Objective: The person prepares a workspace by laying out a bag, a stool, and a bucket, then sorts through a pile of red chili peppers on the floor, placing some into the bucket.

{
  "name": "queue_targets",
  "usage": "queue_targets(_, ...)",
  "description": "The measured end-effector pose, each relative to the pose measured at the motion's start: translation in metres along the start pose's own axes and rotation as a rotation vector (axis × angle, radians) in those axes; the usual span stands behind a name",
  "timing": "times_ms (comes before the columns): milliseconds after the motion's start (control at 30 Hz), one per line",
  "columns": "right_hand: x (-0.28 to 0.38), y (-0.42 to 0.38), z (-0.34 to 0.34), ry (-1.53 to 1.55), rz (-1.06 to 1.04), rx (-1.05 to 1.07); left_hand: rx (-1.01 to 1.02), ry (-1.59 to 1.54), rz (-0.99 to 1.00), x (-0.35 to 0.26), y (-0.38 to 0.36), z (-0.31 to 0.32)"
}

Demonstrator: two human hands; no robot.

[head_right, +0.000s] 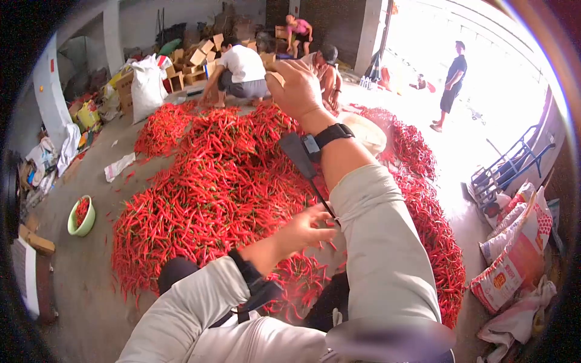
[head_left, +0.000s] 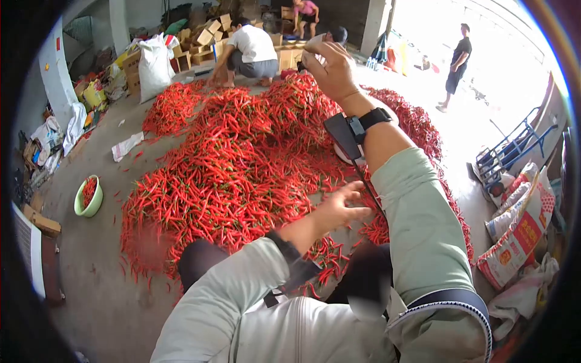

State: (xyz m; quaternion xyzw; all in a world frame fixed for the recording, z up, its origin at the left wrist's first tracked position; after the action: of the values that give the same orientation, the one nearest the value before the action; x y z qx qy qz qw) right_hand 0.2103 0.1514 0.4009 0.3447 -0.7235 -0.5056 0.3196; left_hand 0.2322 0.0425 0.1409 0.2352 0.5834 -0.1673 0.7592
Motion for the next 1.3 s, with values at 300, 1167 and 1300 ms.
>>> queue_targets(300,-0.017,-0.08,-0.03,-0.021,0.039,0.186,0.112,-0.01,-0.009,0.09,0.02,0.057)
queue_targets(1167,-0.014,-0.586,0.124,-0.063,0.739,1.395,-0.615,-0.339,-0.033,0.03,-0.066,-0.192)
queue_targets(1300,-0.012,-0.566,0.184,-0.033,0.591,1.154,-0.612,-0.382,-0.156,0.057,-0.063,-0.193)
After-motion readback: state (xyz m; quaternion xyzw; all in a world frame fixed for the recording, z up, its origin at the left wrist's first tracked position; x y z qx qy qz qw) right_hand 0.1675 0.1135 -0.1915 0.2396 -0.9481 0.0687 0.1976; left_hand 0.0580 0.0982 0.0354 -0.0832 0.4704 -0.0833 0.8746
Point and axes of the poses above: each hand's wrist, its own y-axis towards the middle knuckle, its own z-axis out of the palm, x = y × z, the point moved 8 cm from there along y, towards the middle knuckle, and after that the axes turned 9 degrees about z, right-handed, at the moved point
